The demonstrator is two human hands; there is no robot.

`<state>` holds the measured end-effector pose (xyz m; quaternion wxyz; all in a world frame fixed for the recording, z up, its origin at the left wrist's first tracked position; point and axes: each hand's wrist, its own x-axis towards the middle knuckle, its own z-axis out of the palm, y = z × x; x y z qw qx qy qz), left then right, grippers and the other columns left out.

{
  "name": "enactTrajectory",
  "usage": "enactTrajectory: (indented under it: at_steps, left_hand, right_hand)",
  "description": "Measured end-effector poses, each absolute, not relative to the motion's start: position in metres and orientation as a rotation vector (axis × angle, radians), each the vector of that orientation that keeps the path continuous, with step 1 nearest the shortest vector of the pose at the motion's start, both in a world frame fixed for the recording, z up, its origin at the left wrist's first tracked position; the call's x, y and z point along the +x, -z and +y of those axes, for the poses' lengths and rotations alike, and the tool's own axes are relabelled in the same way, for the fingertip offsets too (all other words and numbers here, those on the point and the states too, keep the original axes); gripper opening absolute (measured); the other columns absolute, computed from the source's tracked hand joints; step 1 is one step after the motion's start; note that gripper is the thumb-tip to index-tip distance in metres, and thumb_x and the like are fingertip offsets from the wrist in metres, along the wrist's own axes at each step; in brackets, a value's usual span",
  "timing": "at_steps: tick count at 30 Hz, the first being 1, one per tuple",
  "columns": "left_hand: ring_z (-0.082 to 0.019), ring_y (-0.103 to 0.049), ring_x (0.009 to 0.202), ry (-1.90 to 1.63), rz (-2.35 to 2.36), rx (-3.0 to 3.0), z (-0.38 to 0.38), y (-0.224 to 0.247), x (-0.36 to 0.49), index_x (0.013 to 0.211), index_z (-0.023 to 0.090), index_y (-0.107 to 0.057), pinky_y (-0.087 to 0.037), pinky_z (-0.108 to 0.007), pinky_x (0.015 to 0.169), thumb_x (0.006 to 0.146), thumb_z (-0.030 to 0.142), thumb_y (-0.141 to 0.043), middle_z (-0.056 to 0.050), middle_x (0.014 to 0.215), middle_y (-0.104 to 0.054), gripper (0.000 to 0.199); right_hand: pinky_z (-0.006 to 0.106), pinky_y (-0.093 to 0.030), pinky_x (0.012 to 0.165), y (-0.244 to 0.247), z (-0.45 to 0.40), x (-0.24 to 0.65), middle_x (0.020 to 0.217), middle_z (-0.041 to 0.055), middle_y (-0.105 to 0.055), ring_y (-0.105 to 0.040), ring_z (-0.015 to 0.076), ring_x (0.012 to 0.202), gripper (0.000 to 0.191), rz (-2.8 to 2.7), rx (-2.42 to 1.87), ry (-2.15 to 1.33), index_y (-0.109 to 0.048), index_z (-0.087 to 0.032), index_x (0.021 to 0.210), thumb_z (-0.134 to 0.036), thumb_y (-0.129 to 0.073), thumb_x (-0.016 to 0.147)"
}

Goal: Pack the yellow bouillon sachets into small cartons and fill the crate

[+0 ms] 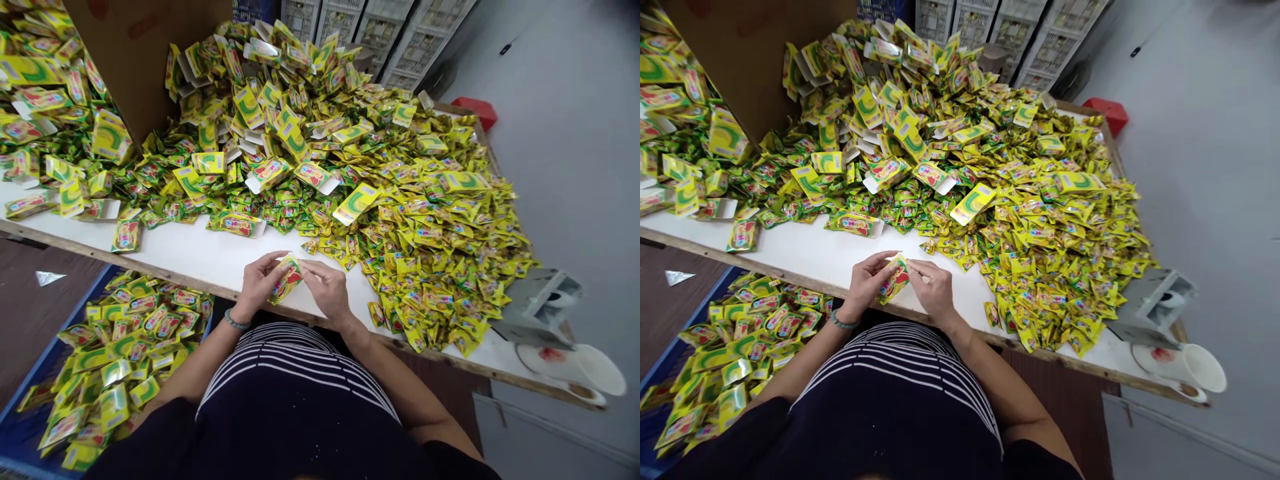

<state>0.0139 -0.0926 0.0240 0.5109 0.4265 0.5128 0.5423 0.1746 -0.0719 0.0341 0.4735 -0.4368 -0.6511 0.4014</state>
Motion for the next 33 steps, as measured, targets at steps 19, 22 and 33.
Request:
enactTrajectory:
  at_steps: [19, 22, 33]
  left_hand:
    - [-0.013, -0.066, 0.071, -1.395, 1.201, 0.981, -0.098, -0.036, 0.023, 0.115, 0.016, -0.064, -0.05, -0.023, 0.067, 0.081, 0.044, -0.075, -0.003, 0.081, -0.073, 0.046]
    - [-0.01, -0.058, 0.059, -1.443, 1.205, 0.883, -0.094, -0.029, 0.028, 0.111, 0.017, -0.064, -0.044, -0.02, 0.057, 0.077, 0.047, -0.077, 0.002, 0.068, -0.066, 0.048]
    - [-0.027, -0.066, 0.069, -0.046, 2.464, 1.388, -0.173, -0.107, -0.178, 0.097, 0.028, -0.075, -0.043, -0.031, 0.061, 0.07, 0.06, -0.068, -0.001, 0.07, -0.072, 0.042]
  right_hand:
    - [0.041, -0.057, 0.087, -0.03, -0.078, 0.154, 0.099, 0.0088, -0.076, -0.069, 0.0219, 0.094, 0.021, -1.642, -1.004, -0.485, -0.075, -0.022, 0.106, -0.024, -0.058, 0.094]
    - [0.044, -0.055, 0.093, -0.027, -0.082, 0.146, 0.109, 0.0106, -0.075, -0.069, 0.0242, 0.103, 0.025, -1.642, -1.037, -0.442, -0.073, -0.021, 0.115, -0.027, -0.059, 0.095]
    - [0.041, -0.048, 0.095, 0.009, 0.0, 0.146, 0.115, 0.0104, -0.073, -0.061, 0.0256, 0.107, 0.033, -2.134, -1.213, -0.442, -0.073, -0.017, 0.11, -0.009, -0.049, 0.089]
